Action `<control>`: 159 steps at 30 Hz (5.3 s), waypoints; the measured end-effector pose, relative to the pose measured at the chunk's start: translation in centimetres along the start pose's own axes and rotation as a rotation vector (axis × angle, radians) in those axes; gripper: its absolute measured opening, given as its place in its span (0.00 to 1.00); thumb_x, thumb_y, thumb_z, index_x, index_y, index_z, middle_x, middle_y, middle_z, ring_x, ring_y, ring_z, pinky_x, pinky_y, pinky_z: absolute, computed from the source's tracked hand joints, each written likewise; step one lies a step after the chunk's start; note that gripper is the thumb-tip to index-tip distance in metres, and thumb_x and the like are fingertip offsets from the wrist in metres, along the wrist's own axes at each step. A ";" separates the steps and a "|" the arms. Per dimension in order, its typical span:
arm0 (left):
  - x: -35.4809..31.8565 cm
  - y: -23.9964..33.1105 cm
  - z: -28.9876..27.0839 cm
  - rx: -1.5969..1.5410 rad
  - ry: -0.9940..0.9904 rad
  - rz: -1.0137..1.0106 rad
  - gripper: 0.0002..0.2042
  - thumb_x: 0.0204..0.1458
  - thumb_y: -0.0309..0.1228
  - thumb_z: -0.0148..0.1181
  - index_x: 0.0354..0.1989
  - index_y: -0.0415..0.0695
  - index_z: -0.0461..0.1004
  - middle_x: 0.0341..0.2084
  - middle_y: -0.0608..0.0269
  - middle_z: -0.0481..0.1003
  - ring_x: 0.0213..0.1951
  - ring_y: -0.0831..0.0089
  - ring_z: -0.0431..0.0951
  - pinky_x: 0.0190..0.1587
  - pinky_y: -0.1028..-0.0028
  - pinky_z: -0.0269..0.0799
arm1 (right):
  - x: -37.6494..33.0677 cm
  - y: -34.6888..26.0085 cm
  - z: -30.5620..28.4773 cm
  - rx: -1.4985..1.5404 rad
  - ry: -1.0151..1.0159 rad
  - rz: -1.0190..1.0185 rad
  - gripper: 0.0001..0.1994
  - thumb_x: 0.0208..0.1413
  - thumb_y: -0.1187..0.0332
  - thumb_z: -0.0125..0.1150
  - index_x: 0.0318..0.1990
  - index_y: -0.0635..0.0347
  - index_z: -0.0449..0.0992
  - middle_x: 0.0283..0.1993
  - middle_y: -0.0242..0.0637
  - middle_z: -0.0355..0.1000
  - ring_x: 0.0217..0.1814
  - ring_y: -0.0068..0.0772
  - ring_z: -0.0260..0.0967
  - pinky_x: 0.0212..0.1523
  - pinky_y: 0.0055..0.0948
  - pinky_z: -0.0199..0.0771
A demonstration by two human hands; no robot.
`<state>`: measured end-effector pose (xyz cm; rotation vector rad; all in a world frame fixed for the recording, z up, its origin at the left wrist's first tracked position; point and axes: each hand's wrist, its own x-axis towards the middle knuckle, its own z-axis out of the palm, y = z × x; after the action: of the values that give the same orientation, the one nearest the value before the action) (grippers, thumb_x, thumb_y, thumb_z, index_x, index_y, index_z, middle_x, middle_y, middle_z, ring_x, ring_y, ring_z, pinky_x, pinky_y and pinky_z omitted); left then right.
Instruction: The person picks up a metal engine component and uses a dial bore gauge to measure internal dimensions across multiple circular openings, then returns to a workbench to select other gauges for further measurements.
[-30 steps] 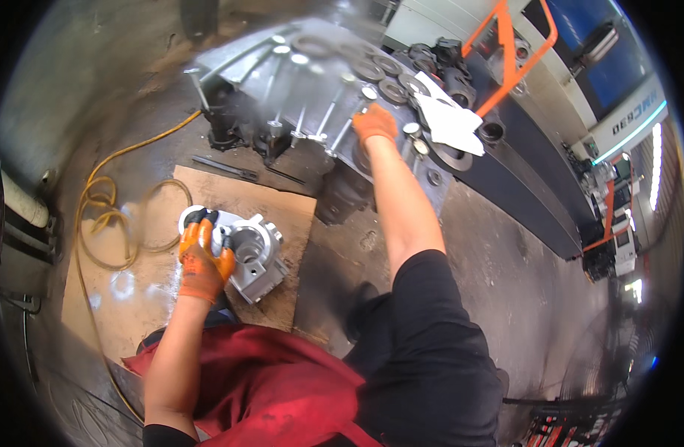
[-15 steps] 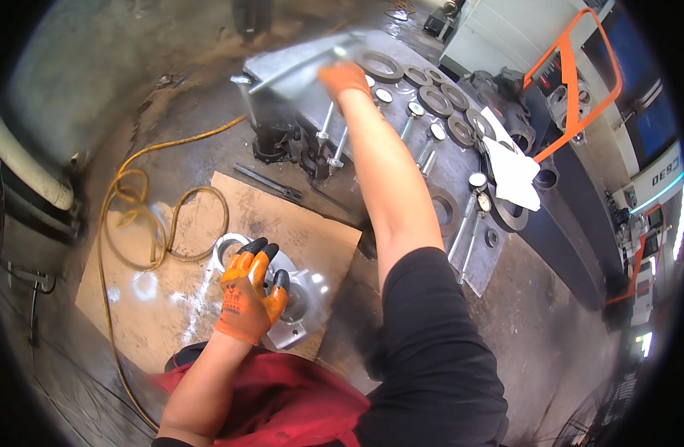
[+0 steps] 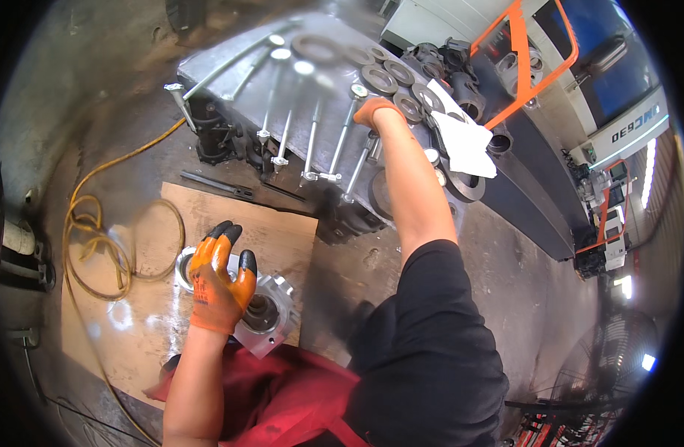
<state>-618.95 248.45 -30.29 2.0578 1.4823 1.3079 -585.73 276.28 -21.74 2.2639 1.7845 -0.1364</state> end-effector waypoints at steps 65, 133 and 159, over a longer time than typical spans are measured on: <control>-8.5 -0.2 -5.0 0.219 -0.266 -0.227 0.16 0.49 0.26 0.61 0.47 0.37 0.74 0.40 0.42 0.76 0.45 0.43 0.75 0.49 0.56 0.71 | -33.0 -4.8 17.4 1.061 0.107 -1.089 0.25 0.50 0.75 0.71 0.56 0.68 0.72 0.52 0.44 0.74 0.52 0.35 0.73 0.54 0.34 0.74; -9.3 -0.6 -4.9 0.352 -0.321 -0.095 0.20 0.48 0.29 0.63 0.50 0.38 0.69 0.38 0.44 0.75 0.44 0.43 0.76 0.47 0.54 0.71 | -31.6 -9.5 17.4 0.756 0.150 -1.078 0.16 0.57 0.77 0.66 0.52 0.69 0.73 0.41 0.40 0.77 0.40 0.24 0.75 0.39 0.27 0.78; -10.7 -1.6 -5.1 0.238 -0.244 -0.093 0.22 0.49 0.29 0.62 0.53 0.37 0.71 0.43 0.41 0.76 0.47 0.41 0.75 0.50 0.53 0.72 | -34.0 -7.1 16.3 0.679 0.172 -1.000 0.15 0.52 0.76 0.69 0.48 0.66 0.79 0.42 0.40 0.81 0.41 0.33 0.80 0.44 0.28 0.78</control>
<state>-624.55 238.58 -33.89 2.1689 1.6622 0.8451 -599.49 241.56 -30.63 1.4420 3.1599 -0.8454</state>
